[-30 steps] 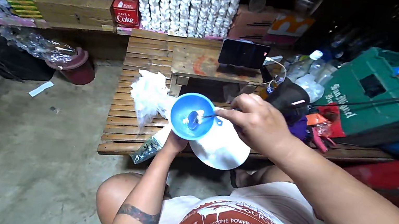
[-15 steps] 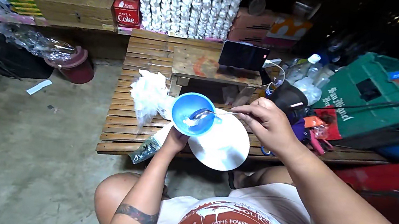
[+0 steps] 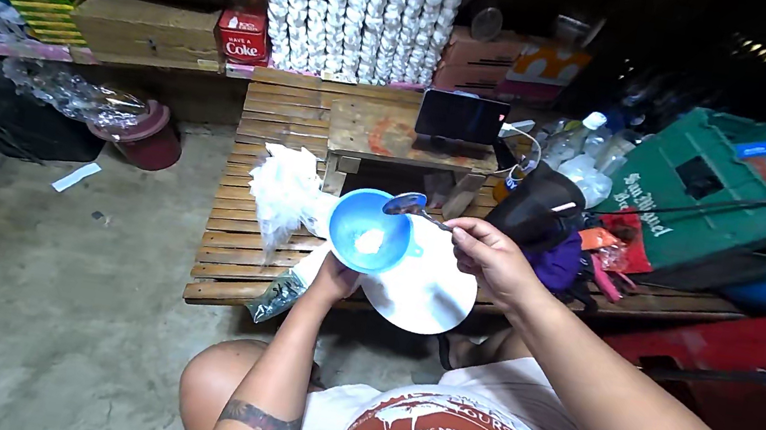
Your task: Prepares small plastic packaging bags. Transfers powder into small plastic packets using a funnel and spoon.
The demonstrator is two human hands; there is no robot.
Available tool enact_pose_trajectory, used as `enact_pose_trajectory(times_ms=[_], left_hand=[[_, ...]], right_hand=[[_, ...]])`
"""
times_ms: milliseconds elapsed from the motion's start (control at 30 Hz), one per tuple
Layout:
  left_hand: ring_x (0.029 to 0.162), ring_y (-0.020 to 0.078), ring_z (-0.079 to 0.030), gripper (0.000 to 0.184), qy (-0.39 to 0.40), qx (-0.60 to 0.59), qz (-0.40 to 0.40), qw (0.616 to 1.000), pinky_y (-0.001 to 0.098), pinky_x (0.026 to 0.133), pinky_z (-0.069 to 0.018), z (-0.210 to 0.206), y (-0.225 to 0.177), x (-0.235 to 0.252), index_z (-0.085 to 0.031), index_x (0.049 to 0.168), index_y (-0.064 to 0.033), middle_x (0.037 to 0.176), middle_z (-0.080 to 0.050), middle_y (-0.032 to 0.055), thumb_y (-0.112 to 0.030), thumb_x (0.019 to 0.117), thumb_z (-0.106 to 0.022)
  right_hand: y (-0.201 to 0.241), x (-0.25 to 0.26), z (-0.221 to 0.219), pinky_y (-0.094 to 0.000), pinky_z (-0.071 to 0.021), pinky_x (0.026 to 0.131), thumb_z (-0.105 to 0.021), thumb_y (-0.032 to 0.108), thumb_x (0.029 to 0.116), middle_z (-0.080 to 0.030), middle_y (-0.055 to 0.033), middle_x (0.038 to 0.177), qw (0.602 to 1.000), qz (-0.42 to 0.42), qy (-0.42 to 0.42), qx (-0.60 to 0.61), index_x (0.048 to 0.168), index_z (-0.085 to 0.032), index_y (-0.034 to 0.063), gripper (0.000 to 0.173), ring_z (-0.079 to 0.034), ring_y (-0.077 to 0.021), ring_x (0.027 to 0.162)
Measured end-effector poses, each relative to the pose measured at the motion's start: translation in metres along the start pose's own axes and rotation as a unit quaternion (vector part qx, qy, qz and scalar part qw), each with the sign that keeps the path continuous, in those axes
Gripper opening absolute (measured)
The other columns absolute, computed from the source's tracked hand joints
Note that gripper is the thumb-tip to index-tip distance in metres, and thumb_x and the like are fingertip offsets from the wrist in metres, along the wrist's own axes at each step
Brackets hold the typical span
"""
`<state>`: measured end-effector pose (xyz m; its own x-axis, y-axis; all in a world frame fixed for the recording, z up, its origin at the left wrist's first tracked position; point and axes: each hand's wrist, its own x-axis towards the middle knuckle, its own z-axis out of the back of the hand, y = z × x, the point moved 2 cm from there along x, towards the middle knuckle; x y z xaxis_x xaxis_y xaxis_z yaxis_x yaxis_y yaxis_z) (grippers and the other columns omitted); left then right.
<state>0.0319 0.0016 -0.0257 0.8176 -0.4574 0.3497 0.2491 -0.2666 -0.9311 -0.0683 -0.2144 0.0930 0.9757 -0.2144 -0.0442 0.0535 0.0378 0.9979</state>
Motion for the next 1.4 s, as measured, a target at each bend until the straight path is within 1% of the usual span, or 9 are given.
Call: enact_pose_trajectory(times_ms=[200, 300, 467, 600, 733, 867, 1133, 1233, 1400], left_hand=[[0.096, -0.0046, -0.064, 0.036, -0.025, 0.018, 0.034, 0.999, 0.0192, 0.091, -0.0535, 0.001, -0.004, -0.002, -0.058, 0.121, 0.013, 0.102, -0.07, 0.0048, 0.0, 0.0885, -0.066], [0.097, -0.0039, -0.063, 0.036, -0.018, 0.014, 0.058, 0.998, 0.0193, 0.091, -0.053, 0.001, -0.005, -0.003, -0.056, 0.123, 0.0131, 0.104, -0.069, 0.0057, 0.002, 0.0893, -0.064], [0.095, -0.005, -0.064, 0.029, -0.02, -0.007, 0.032, 0.999, 0.0195, 0.09, -0.0536, 0.001, -0.001, -0.002, -0.061, 0.116, 0.0095, 0.099, -0.07, 0.0001, 0.001, 0.0888, -0.064], [0.098, -0.0049, -0.063, 0.033, -0.022, -0.009, 0.042, 0.999, 0.0192, 0.092, -0.0527, 0.0, 0.001, -0.002, -0.059, 0.12, 0.0101, 0.104, -0.068, 0.0017, 0.003, 0.088, -0.065], [0.095, -0.0034, -0.063, 0.031, -0.023, 0.045, 0.065, 0.997, 0.0196, 0.09, -0.0526, 0.003, -0.007, -0.002, -0.06, 0.12, 0.0109, 0.102, -0.069, 0.0056, 0.002, 0.0906, -0.065], [0.096, -0.0053, -0.063, 0.034, -0.013, 0.022, 0.062, 0.998, 0.0181, 0.091, -0.0532, 0.002, -0.005, -0.002, -0.059, 0.12, 0.0108, 0.102, -0.069, 0.0024, 0.002, 0.0883, -0.067], [0.096, -0.0027, -0.064, 0.032, -0.006, 0.04, 0.06, 0.997, 0.0205, 0.09, -0.0539, 0.001, -0.002, -0.001, -0.06, 0.12, 0.0103, 0.102, -0.069, 0.0051, 0.0, 0.0901, -0.066], [0.093, -0.001, -0.064, 0.033, -0.011, 0.053, 0.095, 0.994, 0.0218, 0.089, -0.0542, 0.003, -0.008, -0.001, -0.059, 0.12, 0.011, 0.101, -0.069, 0.0072, 0.001, 0.09, -0.066], [0.096, -0.0041, -0.064, 0.034, -0.006, 0.054, 0.041, 0.998, 0.0189, 0.09, -0.0535, 0.001, -0.001, -0.002, -0.06, 0.12, 0.0099, 0.102, -0.069, 0.0046, -0.003, 0.0891, -0.068]], right_hand=[[-0.005, 0.0, -0.007, -0.0144, -0.0382, 0.052, -0.052, 0.014, 0.1053, -0.056, 0.0072, 0.075, 0.998, -0.017, 0.019, 0.05, 0.115, -0.069, 0.0139, 0.019, -0.043, 0.0018, 0.055], [-0.008, 0.001, -0.012, -0.0146, -0.0379, 0.052, -0.052, 0.013, 0.1056, -0.057, 0.0069, 0.077, 0.999, -0.022, 0.01, 0.026, 0.115, -0.068, 0.0122, 0.018, -0.043, 0.0018, 0.056], [-0.01, 0.002, -0.014, -0.0148, -0.0385, 0.053, -0.052, 0.015, 0.1053, -0.056, 0.0074, 0.075, 0.998, -0.002, 0.014, 0.065, 0.115, -0.068, 0.0155, 0.019, -0.044, 0.0014, 0.056], [-0.016, 0.002, -0.017, -0.0153, -0.0377, 0.054, -0.054, 0.014, 0.1047, -0.058, 0.0075, 0.079, 1.0, 0.007, 0.011, 0.009, 0.115, -0.068, 0.0136, 0.017, -0.043, 0.0017, 0.057], [-0.012, 0.001, -0.018, -0.0156, -0.041, 0.055, -0.053, 0.013, 0.1042, -0.059, 0.0066, 0.08, 0.999, 0.017, 0.007, 0.05, 0.115, -0.069, 0.0157, 0.019, -0.046, 0.0008, 0.059], [-0.017, 0.004, -0.017, -0.0157, -0.0397, 0.055, -0.053, 0.014, 0.1051, -0.06, 0.007, 0.082, 1.0, 0.025, 0.007, 0.005, 0.115, -0.068, 0.0142, 0.019, -0.045, 0.0016, 0.059], [-0.021, 0.004, -0.018, -0.0164, -0.0405, 0.055, -0.052, 0.013, 0.1054, -0.057, 0.0065, 0.079, 0.999, 0.005, 0.002, 0.034, 0.117, -0.067, 0.0129, 0.019, -0.046, 0.0003, 0.059], [-0.022, 0.004, -0.019, -0.0162, -0.0414, 0.055, -0.05, 0.013, 0.1055, -0.056, 0.0065, 0.078, 0.997, 0.0, -0.002, 0.08, 0.116, -0.067, 0.014, 0.02, -0.046, 0.0, 0.058], [-0.028, 0.001, -0.019, -0.0171, -0.0421, 0.057, -0.054, 0.016, 0.1046, -0.058, 0.0068, 0.079, 0.999, 0.012, 0.004, 0.032, 0.116, -0.068, 0.0141, 0.018, -0.047, 0.0, 0.06]])
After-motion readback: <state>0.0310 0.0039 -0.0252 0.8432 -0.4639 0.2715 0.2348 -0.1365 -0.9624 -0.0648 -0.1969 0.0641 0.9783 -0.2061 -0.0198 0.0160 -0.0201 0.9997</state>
